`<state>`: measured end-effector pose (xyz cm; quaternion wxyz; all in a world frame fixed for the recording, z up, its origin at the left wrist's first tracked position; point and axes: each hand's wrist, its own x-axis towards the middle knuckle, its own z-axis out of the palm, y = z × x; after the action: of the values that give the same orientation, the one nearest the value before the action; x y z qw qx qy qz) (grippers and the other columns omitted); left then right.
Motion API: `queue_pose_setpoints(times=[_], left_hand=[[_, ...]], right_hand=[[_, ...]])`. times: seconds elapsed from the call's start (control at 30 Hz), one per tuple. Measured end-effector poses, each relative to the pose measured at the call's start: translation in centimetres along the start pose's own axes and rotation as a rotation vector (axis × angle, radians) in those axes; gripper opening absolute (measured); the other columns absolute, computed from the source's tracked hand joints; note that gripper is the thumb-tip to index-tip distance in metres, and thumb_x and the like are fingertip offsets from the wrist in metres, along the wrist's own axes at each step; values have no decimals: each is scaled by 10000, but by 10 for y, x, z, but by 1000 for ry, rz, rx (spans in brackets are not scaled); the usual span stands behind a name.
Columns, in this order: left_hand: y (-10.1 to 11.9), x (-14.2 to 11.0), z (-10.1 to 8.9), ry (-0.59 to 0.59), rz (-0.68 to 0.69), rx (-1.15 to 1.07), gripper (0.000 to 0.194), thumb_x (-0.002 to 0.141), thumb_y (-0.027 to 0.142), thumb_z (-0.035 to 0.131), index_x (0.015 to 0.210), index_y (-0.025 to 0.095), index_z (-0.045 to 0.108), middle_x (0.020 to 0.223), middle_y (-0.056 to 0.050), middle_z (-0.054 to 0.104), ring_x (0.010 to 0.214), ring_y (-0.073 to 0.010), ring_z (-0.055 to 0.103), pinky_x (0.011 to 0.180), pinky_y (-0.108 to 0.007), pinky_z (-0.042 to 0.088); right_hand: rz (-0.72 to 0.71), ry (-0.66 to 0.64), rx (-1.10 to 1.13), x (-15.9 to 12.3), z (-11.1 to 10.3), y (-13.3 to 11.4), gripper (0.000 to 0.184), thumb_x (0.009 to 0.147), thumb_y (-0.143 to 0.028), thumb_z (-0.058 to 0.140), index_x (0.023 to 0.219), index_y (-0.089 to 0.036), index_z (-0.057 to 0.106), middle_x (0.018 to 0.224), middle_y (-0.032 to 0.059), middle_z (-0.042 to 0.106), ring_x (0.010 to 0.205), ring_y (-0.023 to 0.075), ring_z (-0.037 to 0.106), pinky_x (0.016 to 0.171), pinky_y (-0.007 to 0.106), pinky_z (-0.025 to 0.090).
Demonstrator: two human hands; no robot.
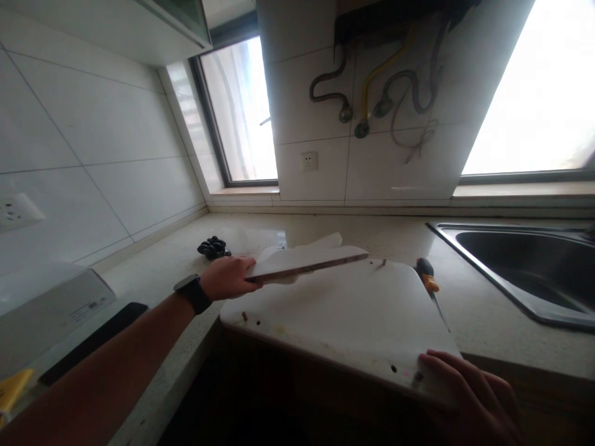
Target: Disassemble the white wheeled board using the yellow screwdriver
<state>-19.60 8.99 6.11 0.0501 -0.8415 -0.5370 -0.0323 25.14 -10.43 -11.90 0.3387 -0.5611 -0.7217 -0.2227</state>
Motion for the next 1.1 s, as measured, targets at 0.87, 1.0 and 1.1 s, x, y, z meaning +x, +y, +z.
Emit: queue_pose_setpoints(times=[0.87, 1.0, 1.1], left_hand=[[-75, 29, 63, -213, -46, -636, 805, 983, 735, 151, 1379, 262, 669, 1573, -37, 517, 1503, -265, 411, 1259, -414, 283], [-91, 21, 81, -245, -60, -674, 897, 938, 799, 103, 1463, 256, 587, 1620, -42, 434, 1524, -277, 375, 1279, -419, 240], [-100, 12, 85, -238, -29, -642, 909, 945, 794, 112, 1506, 215, 532, 1639, -52, 398, 1554, -302, 304, 1303, -457, 146]], right_hand=[[78, -140, -19, 24, 10, 21, 569, 855, -155, 595, 1398, -251, 456, 1326, 126, 539, 1138, 333, 523, 889, 460, 534], [101, -191, -25, 37, 17, 23, 582, 879, -135, 557, 1432, -278, 444, 1383, 122, 532, 1206, 360, 503, 923, 505, 546], [110, -232, -5, 50, 21, 22, 614, 880, -122, 526, 1462, -283, 416, 1419, 126, 522, 1233, 376, 498, 959, 544, 541]])
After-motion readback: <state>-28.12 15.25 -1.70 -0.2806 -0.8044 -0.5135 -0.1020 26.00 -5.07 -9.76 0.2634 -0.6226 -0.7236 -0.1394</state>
